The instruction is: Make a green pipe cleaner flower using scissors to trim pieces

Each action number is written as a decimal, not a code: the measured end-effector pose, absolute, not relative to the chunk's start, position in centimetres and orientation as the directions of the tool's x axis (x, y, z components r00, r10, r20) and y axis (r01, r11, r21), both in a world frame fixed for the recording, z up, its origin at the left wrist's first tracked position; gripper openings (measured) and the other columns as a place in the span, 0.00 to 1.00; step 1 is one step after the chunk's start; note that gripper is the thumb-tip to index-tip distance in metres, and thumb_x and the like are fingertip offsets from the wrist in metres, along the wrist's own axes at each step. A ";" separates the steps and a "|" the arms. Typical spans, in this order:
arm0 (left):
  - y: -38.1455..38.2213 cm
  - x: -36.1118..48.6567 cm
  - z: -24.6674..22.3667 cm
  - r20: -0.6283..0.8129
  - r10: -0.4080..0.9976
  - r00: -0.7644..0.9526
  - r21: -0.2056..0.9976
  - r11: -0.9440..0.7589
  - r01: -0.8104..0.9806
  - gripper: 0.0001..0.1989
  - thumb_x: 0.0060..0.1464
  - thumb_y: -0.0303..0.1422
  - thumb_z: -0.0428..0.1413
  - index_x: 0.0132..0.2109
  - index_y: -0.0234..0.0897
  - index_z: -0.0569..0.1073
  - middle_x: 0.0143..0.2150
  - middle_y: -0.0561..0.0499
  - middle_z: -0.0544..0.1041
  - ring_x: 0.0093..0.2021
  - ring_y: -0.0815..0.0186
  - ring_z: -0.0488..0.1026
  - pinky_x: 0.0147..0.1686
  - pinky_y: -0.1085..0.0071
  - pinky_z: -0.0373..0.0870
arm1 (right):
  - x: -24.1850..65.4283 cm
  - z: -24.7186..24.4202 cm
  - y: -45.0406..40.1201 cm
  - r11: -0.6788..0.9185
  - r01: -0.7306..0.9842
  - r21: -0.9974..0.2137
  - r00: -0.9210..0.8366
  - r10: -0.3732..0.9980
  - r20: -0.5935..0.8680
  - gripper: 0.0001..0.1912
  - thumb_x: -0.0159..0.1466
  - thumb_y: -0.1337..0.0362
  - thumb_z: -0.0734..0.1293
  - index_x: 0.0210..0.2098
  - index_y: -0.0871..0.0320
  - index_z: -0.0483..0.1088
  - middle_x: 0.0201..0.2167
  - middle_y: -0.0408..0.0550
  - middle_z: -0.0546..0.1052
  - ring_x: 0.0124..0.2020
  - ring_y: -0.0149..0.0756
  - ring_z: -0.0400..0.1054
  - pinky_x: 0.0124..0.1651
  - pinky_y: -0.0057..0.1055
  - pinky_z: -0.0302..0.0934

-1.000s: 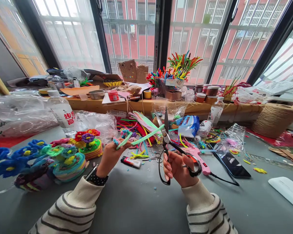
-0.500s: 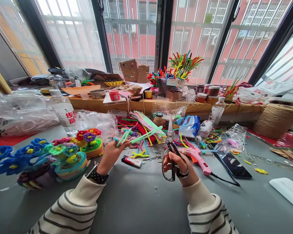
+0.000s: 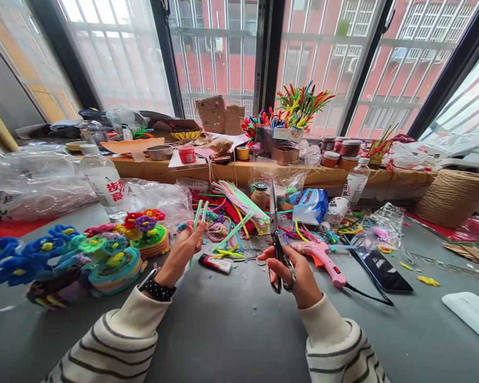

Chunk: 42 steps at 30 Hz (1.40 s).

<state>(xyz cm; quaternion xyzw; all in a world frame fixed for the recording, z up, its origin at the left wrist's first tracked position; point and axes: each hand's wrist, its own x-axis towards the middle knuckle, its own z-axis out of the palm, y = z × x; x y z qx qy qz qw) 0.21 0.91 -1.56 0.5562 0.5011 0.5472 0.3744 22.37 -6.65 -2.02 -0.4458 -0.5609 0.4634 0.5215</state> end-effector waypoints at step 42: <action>-0.4 0.5 0.0 0.147 0.964 0.223 0.915 -0.046 -0.401 0.04 0.40 0.27 0.57 0.28 0.34 0.70 0.25 0.56 0.71 0.29 0.74 0.68 0.34 0.77 0.62 | 22.2 -3.7 -6.2 0.198 -0.053 -0.979 -0.331 0.921 0.204 0.31 0.50 0.43 0.59 0.40 0.64 0.64 0.18 0.42 0.63 0.19 0.27 0.54 0.23 0.26 0.50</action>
